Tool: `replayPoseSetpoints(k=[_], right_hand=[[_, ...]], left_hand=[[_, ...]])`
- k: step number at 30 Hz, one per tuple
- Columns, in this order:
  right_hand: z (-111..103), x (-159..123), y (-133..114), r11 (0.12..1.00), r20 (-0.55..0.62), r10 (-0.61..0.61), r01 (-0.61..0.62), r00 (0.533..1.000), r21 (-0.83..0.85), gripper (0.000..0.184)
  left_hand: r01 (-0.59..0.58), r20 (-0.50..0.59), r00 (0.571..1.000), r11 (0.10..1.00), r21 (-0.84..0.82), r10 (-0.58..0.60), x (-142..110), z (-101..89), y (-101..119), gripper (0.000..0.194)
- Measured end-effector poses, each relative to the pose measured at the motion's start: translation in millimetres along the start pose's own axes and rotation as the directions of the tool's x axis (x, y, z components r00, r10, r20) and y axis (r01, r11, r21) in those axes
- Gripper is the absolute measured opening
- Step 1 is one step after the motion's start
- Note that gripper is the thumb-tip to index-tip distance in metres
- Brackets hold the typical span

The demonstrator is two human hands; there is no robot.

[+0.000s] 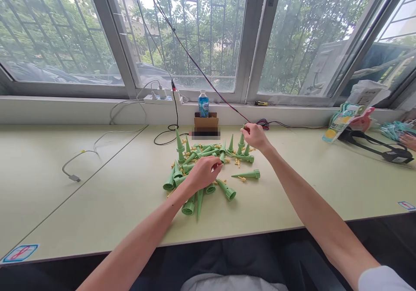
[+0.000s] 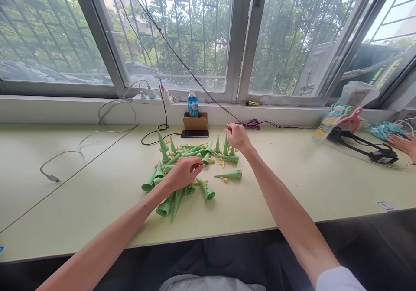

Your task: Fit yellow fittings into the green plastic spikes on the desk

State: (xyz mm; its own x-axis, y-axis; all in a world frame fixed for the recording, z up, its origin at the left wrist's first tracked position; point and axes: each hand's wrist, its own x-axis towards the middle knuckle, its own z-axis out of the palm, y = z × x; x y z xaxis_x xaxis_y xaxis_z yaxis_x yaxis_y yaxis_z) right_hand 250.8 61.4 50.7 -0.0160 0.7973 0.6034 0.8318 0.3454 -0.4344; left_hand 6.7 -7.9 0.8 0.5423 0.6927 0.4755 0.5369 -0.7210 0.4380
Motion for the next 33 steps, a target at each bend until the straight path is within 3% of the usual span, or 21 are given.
replayPoseSetpoints(k=[10, 11, 13, 16, 21, 26, 33], right_hand=[[0.6, -6.2, -0.7, 0.999, 0.009, 0.008, -0.008, 1.000, -0.032, 0.017], [-0.5, -8.9, -3.7, 1.000, -0.017, 0.019, -0.019, 1.000, -0.013, 0.011], [-3.6, -15.5, -12.7, 0.999, -0.128, 0.043, -0.041, 0.991, 0.017, 0.024], [-5.5, -26.9, -28.8, 0.999, -0.229, -0.034, 0.041, 0.973, 0.027, 0.027], [12.6, -47.9, -38.2, 0.971, -0.021, -0.235, 0.235, 0.972, 0.035, 0.020], [36.4, -62.4, -28.5, 0.973, 0.203, -0.229, 0.232, 0.952, 0.007, 0.017], [46.0, -64.9, -27.4, 0.981, 0.257, -0.193, 0.191, 0.947, 0.031, 0.030]], left_hand=[[0.003, 0.009, 1.000, 1.000, 0.011, -0.003, 0.1, 0.1, -2.6, 0.024], [0.003, 0.010, 1.000, 1.000, 0.013, -0.004, 0.2, -0.2, -2.5, 0.024], [0.003, 0.010, 1.000, 1.000, 0.014, -0.004, 0.4, -0.5, -2.1, 0.024], [0.006, 0.012, 1.000, 1.000, 0.010, -0.007, 0.8, -0.4, -1.3, 0.025], [0.004, 0.007, 1.000, 1.000, 0.018, -0.004, 1.4, -0.3, -1.7, 0.024], [0.005, 0.002, 1.000, 1.000, 0.023, -0.005, 1.7, -3.6, -0.6, 0.021], [0.009, 0.018, 1.000, 1.000, 0.024, -0.009, 1.3, -3.4, -2.0, 0.021]])
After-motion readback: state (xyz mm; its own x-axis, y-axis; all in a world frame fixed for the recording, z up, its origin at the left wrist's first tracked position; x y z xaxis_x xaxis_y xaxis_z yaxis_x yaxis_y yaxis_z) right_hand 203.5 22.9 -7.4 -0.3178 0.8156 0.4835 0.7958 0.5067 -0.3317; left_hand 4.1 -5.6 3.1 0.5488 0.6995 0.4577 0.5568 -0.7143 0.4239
